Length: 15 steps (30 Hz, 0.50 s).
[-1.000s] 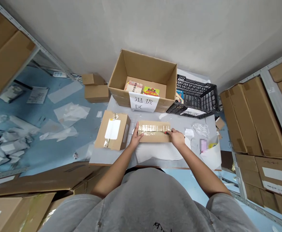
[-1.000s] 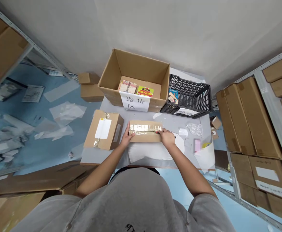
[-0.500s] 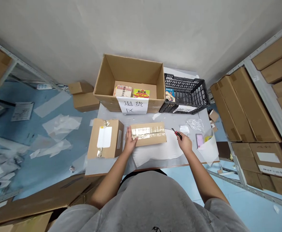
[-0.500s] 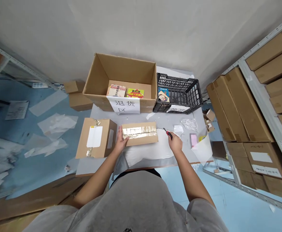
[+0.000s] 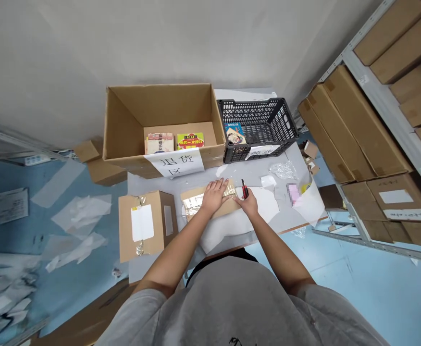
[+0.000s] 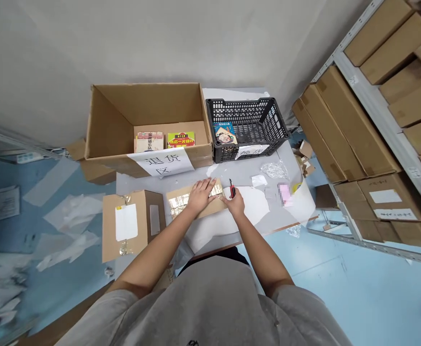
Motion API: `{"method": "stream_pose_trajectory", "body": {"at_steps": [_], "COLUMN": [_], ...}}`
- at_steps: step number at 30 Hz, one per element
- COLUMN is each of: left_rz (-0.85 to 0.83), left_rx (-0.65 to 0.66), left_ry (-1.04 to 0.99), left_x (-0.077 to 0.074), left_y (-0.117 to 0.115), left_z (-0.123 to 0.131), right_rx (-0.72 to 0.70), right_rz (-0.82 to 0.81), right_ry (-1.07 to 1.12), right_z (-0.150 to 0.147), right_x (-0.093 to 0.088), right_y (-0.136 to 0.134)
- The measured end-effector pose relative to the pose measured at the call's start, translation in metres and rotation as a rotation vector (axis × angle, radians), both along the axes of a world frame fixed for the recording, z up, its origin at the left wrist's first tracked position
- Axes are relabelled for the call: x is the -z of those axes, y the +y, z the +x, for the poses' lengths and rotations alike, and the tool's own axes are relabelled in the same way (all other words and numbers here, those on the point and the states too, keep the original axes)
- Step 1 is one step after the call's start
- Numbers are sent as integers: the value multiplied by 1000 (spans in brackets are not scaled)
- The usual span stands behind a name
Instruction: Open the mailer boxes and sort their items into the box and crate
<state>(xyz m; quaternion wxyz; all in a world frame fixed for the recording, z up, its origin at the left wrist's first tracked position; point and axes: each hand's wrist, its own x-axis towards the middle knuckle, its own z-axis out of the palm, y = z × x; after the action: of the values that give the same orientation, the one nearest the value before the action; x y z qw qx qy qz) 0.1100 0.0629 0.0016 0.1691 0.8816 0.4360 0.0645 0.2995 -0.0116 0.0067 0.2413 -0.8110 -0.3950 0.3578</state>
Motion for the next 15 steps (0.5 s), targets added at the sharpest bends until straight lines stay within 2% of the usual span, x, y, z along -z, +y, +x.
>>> {"method": "stream_pose_trajectory", "body": {"at_steps": [4,7,9,12,15], "left_rz": [27,38,55,89,103], "left_rx": [14,20,27,27,31], "left_ry": [87,133,145,143,138], "left_x": [5,6,7,9,11], "left_y": [-1,-4,-5,-6,-7], "left_z": [2,7,8,9,8], "right_rx": [-28,15,69,126,131], "right_rz": [-39,13,9,-96,-146], "right_ry": [-58,-24,122,422,535], "right_z": [-5,-10,-14,-22,-33], "right_x": [-14,-24,-27,-28,-29], "right_y": [-2,-12,-23,-36,-41]}}
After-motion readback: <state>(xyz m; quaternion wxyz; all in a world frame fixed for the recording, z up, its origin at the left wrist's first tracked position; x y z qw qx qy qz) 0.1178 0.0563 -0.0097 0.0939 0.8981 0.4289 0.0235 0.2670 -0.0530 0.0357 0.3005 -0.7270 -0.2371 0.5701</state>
